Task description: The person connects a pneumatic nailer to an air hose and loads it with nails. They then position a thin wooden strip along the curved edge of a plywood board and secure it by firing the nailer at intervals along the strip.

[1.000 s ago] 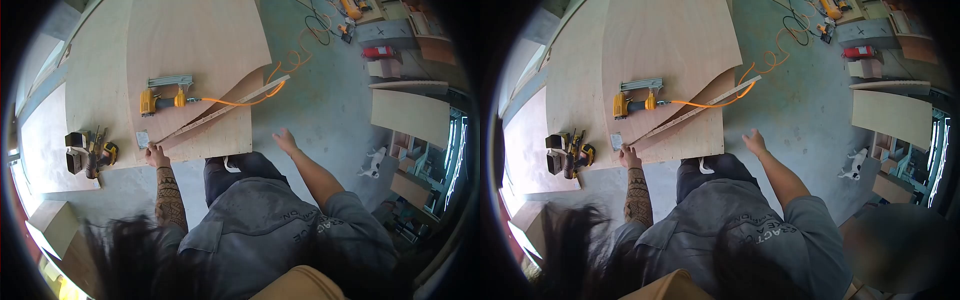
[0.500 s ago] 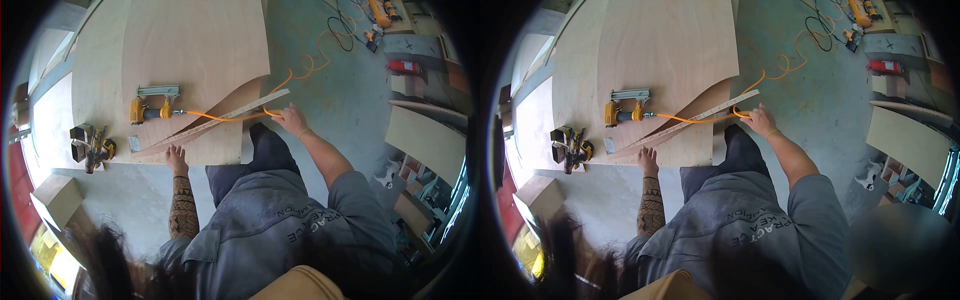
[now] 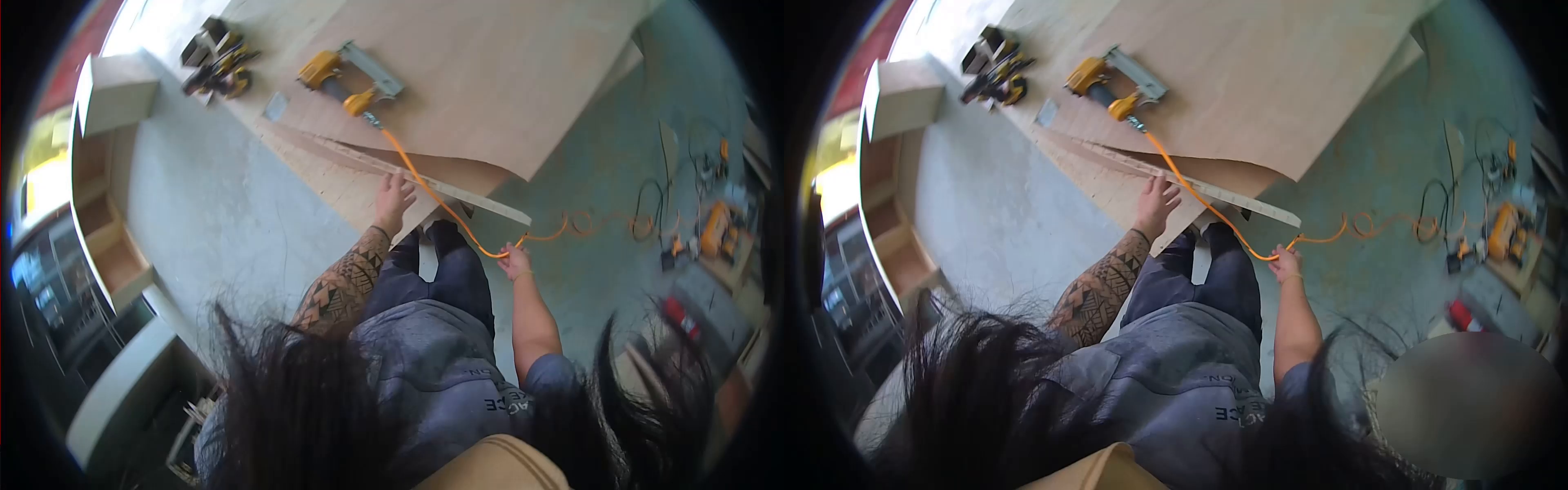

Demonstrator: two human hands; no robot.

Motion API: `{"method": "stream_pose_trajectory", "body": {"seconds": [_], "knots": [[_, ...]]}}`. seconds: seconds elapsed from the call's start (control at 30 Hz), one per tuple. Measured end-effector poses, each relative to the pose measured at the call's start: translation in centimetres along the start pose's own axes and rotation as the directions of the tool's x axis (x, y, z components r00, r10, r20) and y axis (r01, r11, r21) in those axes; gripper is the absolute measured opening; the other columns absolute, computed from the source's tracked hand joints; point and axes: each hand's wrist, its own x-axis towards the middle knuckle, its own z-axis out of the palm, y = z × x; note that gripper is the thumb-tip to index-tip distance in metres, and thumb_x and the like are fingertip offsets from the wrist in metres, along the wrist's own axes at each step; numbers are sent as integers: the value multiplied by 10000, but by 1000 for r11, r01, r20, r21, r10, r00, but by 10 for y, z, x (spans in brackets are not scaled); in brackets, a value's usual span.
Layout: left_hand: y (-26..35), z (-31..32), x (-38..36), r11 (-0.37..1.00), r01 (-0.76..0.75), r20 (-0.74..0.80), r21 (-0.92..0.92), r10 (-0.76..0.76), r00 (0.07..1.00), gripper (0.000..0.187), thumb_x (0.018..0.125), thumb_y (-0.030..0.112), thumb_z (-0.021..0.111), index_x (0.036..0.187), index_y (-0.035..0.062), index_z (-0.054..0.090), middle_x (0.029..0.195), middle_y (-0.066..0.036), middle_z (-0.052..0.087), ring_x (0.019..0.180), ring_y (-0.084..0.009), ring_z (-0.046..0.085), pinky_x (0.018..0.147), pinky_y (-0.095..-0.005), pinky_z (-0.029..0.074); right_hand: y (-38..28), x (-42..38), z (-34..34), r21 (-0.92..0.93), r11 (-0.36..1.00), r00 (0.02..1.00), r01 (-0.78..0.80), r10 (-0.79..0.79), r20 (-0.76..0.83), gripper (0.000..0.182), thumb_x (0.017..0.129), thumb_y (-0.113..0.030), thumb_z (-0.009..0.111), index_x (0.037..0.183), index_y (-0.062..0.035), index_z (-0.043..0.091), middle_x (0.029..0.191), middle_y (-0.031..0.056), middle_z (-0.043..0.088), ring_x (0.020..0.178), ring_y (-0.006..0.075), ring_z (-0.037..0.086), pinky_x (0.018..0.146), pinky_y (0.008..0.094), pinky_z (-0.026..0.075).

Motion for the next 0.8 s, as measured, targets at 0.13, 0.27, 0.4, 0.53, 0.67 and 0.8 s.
{"method": "stream_pose_trajectory", "body": {"seconds": [0.13, 0.27, 0.4, 0.53, 0.67, 0.8], "knots": [[-4, 1, 22, 996, 44, 1, -81, -45, 999, 720, 1040, 461, 691, 1525, 18, 397, 1480, -197, 510, 1269, -337, 625, 1008, -472, 566, -25, -1, 17, -41, 993, 993, 115, -114, 22, 401, 976, -288, 814, 1212, -77, 568, 1008, 77, 674, 912, 241, 696, 878, 456, 589], [8, 13, 3, 997, -34, 8, 70, 33, 999, 712, 936, 402, 817, 1402, -10, 473, 1241, -161, 644, 1106, -268, 670, 926, -418, 585, -33, 13, 36, -142, 970, 980, 197, -191, 56, 488, 964, -307, 832, 1267, -43, 556, 1024, 85, 654, 941, 248, 687, 876, 518, 600], [-11, 32, 8, 957, -123, -107, 264, 156, 982, 901, 798, 299, 904, 1474, -43, 418, 1241, -223, 632, 1119, -375, 648, 990, -431, 552, -32, 14, 51, -278, 935, 967, 220, -246, -61, 636, 890, -248, 873, 1365, -3, 528, 1018, 114, 668, 961, 342, 694, 927, 626, 565], [-16, 51, 10, 930, -63, -276, 362, 171, 946, 1154, 812, 277, 875, 1661, -38, 160, 1444, -331, 453, 1334, -448, 521, 1126, -461, 471, -70, -69, 56, -694, 665, 745, 276, -604, -283, 950, 838, -170, 777, 1628, -24, 271, 1412, 263, 530, 1341, 425, 502, 1180, 571, 360], [-22, 64, 11, 924, -114, -436, 364, 277, 856, 1139, 831, 220, 828, 1686, -9, 111, 1478, -324, 441, 1365, -467, 491, 1175, -459, 434, -110, -80, 23, -637, 419, 631, 647, -763, 139, 1008, 891, -215, 735, 1693, -32, 152, 1598, 276, 378, 1478, 412, 392, 1246, 509, 291], [-28, 72, 22, 929, -151, -495, 339, 312, 811, 1128, 837, 158, 775, 1696, 5, 60, 1516, -328, 418, 1403, -466, 469, 1191, -462, 421, -191, -52, 41, -217, 781, 802, 585, -598, 10, 794, 1036, -329, 665, 1662, -35, 276, 1559, 232, 462, 1427, 374, 473, 1221, 494, 342]]}}
